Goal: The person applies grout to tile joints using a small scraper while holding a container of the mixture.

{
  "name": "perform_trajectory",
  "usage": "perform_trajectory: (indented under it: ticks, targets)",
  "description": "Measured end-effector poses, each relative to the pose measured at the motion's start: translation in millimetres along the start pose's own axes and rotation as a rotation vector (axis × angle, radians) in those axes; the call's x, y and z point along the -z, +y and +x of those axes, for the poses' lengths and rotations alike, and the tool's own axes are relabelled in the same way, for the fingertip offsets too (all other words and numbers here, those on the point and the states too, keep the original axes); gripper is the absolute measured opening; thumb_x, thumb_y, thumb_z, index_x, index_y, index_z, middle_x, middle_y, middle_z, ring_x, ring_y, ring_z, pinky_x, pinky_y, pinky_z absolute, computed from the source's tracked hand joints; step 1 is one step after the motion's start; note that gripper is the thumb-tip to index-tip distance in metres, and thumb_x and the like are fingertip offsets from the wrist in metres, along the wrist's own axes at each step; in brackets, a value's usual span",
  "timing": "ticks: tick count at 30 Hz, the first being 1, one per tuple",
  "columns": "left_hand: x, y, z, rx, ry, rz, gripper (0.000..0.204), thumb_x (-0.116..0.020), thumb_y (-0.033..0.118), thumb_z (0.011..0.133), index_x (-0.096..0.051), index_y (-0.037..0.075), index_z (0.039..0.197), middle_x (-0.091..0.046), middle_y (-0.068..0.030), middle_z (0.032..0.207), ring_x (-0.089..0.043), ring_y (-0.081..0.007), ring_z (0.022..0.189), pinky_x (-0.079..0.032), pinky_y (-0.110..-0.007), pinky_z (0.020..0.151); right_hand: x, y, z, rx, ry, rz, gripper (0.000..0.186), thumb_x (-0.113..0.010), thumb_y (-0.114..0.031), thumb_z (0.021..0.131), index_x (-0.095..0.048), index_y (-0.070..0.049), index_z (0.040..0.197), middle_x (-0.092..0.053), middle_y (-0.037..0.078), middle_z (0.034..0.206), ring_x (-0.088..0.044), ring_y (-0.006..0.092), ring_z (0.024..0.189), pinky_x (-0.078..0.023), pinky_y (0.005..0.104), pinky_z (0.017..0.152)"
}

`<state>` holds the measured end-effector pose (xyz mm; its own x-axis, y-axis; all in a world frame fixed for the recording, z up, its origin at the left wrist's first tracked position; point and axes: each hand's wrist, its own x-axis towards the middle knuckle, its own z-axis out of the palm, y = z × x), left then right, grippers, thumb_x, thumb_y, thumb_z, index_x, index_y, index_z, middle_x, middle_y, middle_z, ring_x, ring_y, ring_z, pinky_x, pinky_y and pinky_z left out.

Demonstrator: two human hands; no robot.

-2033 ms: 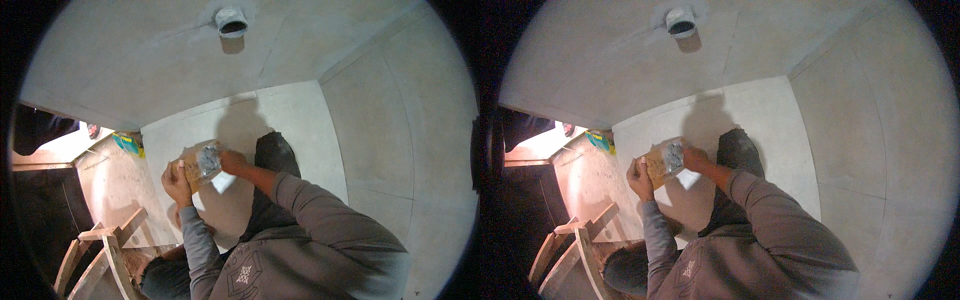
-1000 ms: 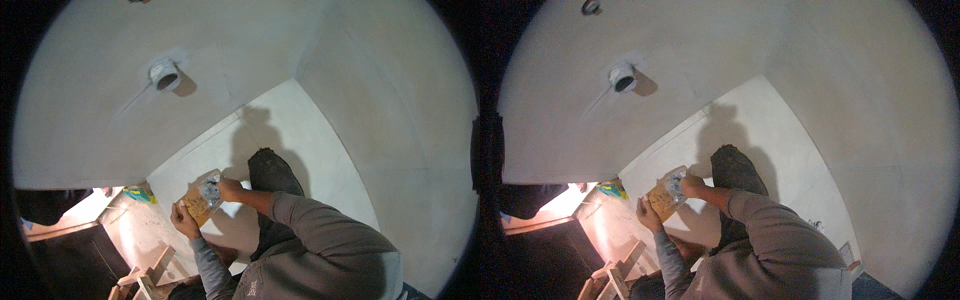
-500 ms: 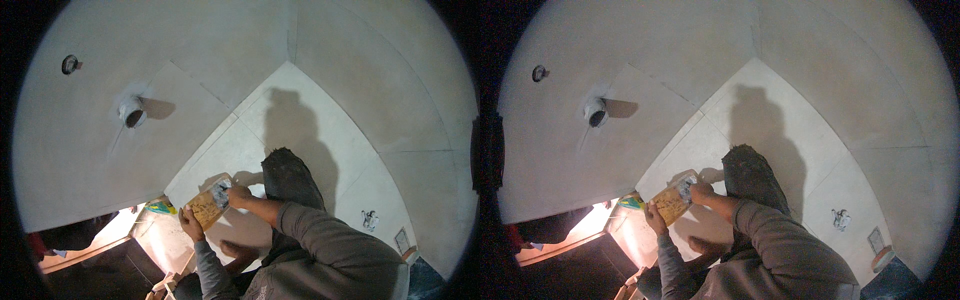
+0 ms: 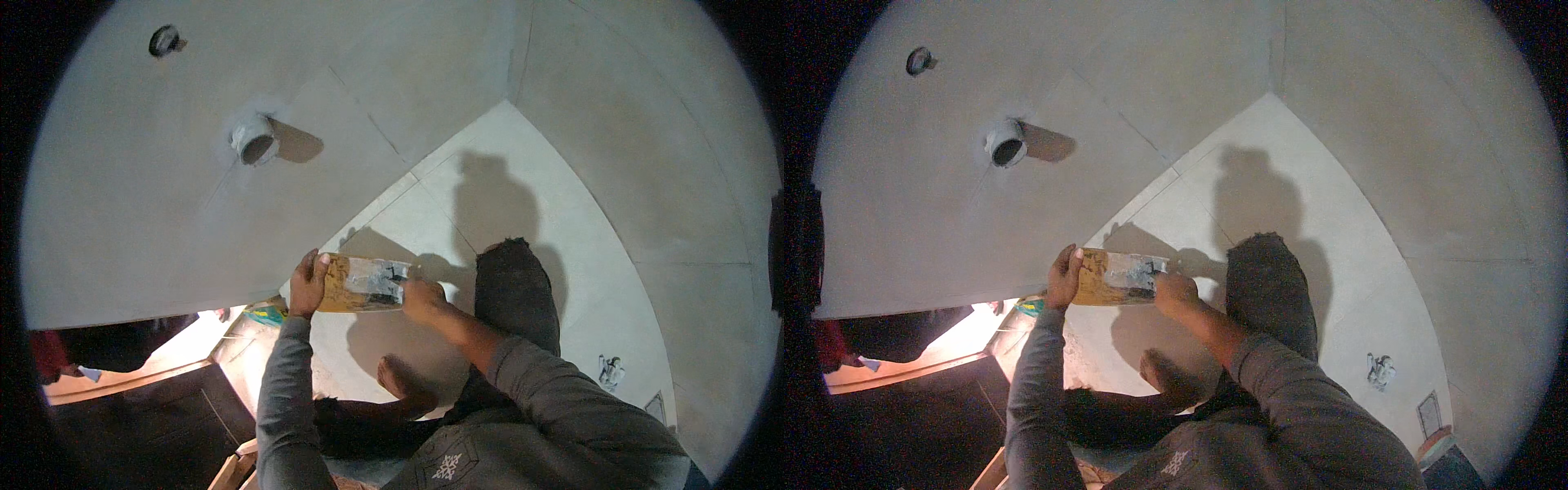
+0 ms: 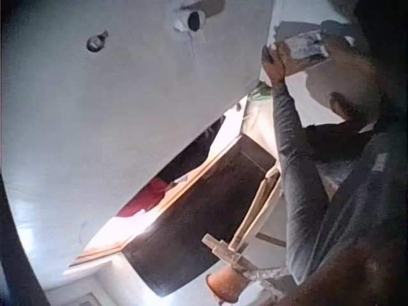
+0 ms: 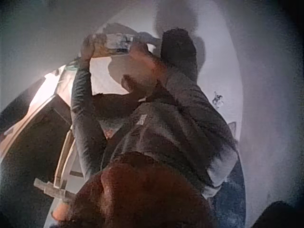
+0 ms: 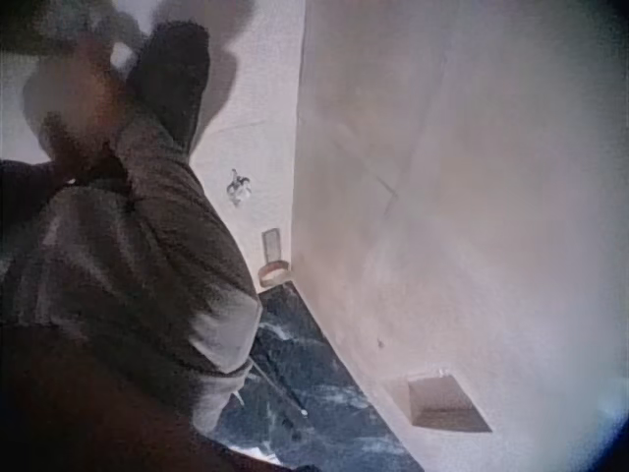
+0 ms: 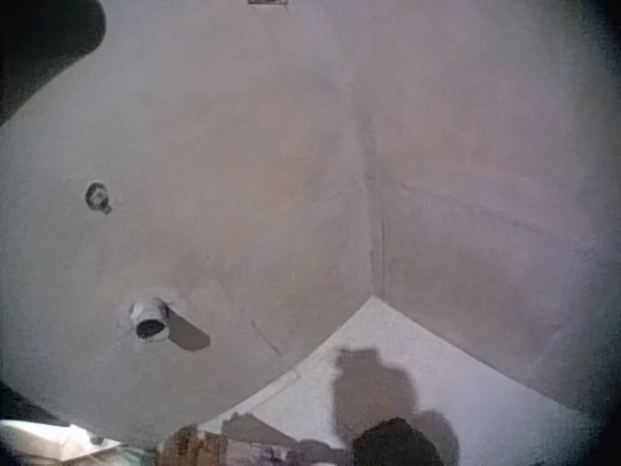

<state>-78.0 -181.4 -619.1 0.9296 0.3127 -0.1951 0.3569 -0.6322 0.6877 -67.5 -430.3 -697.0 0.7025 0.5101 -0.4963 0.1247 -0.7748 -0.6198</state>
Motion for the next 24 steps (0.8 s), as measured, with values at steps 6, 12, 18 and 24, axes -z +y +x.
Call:
perform_trajectory:
  ticks: [6, 12, 18, 24]
  targets:
    - [-7.2, 7.3, 53.5, -0.029, -0.193, -0.096, 0.060, -0.058, 0.049, 0.089, -0.058, -0.002, 0.120, -0.063, -0.0198, 0.115, -0.058, -0.0252, 0.110, -0.043, -0.035, 0.095, 27.9, 15.9, 40.1, -0.041, -0.001, -0.164, 0.024, -0.060, -0.018, 0.077, -0.069, -0.002, 0.093, -0.068, 0.019, 0.095, -0.067, 0.0349, 0.088, -0.053, 0.0454, 0.079]
    - [-39.7, 25.2, 98.1, -0.150, -0.167, -0.207, 0.053, -0.061, 0.049, 0.087, -0.064, 0.003, 0.113, -0.068, -0.0121, 0.101, -0.062, -0.0203, 0.092, -0.048, -0.033, 0.083, 38.9, 39.6, 44.7, -0.094, 0.186, -0.100, 0.021, -0.055, -0.018, 0.084, -0.069, -0.008, 0.096, -0.068, 0.017, 0.094, -0.064, 0.0365, 0.088, -0.051, 0.0463, 0.080]
    - [-49.0, 47.6, 120.1, -0.299, -0.251, -0.147, 0.045, -0.061, 0.046, 0.088, -0.067, 0.003, 0.102, -0.067, -0.0142, 0.089, -0.063, -0.0234, 0.080, -0.049, -0.035, 0.075, 30.1, 44.4, 25.0, -0.084, 0.375, -0.046, 0.021, -0.054, -0.018, 0.085, -0.069, -0.011, 0.099, -0.067, 0.017, 0.092, -0.064, 0.0357, 0.085, -0.051, 0.0449, 0.076]
    - [-70.1, 21.2, 128.7, -0.839, 0.029, 0.172, 0.029, -0.054, 0.037, 0.093, -0.069, 0.013, 0.099, -0.065, -0.0135, 0.082, -0.064, -0.0330, 0.077, -0.051, -0.040, 0.070, 17.2, 33.9, 23.4, -0.226, 0.376, -0.100, 0.023, -0.054, -0.015, 0.087, -0.066, -0.007, 0.104, -0.067, 0.018, 0.092, -0.066, 0.0334, 0.083, -0.052, 0.0375, 0.076]
